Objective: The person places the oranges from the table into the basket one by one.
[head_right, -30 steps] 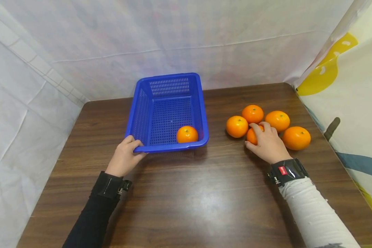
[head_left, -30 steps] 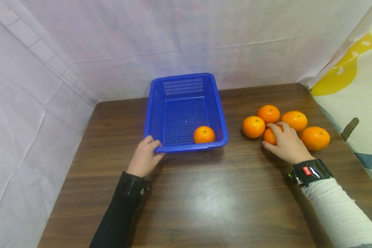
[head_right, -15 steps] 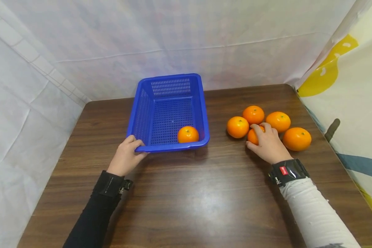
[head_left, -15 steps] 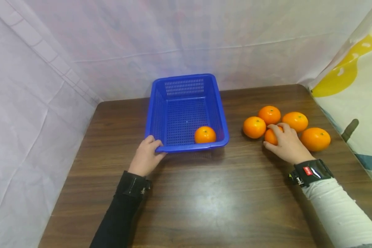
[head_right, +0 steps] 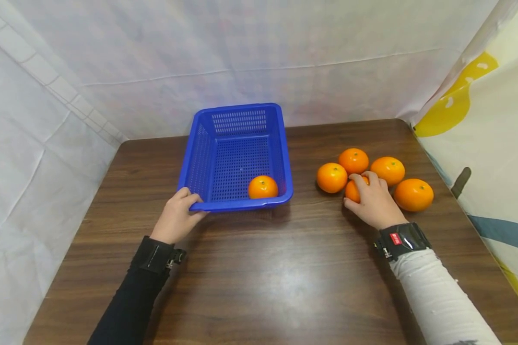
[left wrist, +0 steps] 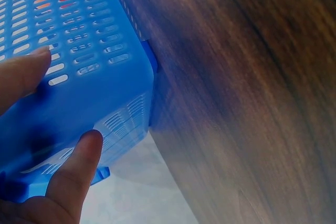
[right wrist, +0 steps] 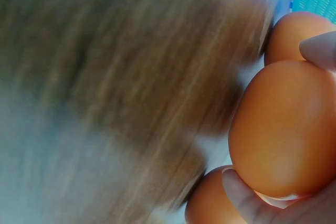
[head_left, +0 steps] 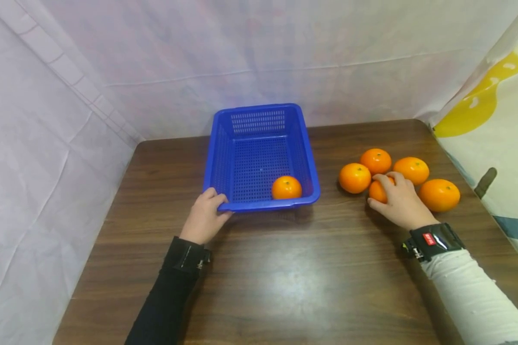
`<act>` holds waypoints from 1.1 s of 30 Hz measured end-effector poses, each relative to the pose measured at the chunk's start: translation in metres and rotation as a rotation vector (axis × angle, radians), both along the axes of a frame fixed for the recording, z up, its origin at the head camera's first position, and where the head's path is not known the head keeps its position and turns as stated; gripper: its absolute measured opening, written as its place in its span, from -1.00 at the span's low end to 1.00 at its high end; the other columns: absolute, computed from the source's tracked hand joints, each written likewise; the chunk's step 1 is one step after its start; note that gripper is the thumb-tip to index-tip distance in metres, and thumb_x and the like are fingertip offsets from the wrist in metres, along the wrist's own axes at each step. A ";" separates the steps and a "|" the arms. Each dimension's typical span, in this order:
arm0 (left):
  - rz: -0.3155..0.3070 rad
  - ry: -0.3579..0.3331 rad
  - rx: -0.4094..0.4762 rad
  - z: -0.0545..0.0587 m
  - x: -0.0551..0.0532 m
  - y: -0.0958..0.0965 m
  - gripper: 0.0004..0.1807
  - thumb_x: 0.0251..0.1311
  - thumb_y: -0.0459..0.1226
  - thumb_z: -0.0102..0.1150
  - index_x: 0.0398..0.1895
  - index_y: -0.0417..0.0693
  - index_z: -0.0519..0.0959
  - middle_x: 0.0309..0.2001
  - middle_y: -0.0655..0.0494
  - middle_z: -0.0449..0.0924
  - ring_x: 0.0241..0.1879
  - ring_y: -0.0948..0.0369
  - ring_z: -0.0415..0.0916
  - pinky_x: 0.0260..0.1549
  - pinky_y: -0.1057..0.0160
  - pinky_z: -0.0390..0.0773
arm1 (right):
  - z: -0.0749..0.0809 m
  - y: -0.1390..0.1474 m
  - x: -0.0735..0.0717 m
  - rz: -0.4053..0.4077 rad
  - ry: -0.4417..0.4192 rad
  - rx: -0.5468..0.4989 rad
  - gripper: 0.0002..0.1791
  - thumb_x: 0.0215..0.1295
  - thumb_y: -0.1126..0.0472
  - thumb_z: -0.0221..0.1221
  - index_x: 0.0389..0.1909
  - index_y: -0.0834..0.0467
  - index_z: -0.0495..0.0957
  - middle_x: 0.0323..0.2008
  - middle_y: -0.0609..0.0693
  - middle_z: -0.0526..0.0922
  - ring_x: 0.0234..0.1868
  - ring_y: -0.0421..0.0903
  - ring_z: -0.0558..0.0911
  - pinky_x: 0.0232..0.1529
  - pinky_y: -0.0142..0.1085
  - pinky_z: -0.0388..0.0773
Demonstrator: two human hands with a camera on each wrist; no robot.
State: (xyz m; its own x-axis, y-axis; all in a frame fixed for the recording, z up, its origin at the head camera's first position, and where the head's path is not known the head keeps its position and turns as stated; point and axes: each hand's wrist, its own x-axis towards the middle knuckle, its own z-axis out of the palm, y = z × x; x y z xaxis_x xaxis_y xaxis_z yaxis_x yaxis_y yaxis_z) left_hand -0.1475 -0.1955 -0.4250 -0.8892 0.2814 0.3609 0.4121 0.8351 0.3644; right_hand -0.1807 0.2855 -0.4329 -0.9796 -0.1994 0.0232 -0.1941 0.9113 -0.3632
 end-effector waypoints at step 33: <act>0.003 -0.010 0.002 0.002 0.001 0.001 -0.82 0.05 -0.32 0.50 -0.42 -0.12 0.62 -0.40 0.07 0.40 -0.39 0.13 0.39 -0.37 0.19 0.50 | 0.018 -0.012 0.009 -0.030 0.074 0.040 -0.31 0.25 0.02 0.27 0.36 0.13 0.30 0.31 0.43 0.21 0.20 0.48 0.26 -0.01 0.42 0.40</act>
State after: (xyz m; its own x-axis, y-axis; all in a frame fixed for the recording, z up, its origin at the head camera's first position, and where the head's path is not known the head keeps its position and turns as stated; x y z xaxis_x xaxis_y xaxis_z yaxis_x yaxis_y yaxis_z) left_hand -0.1462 -0.1949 -0.4230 -0.8937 0.2777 0.3524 0.4057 0.8356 0.3705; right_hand -0.1714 0.2738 -0.4148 -0.9810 -0.1724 0.0884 -0.1917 0.9305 -0.3122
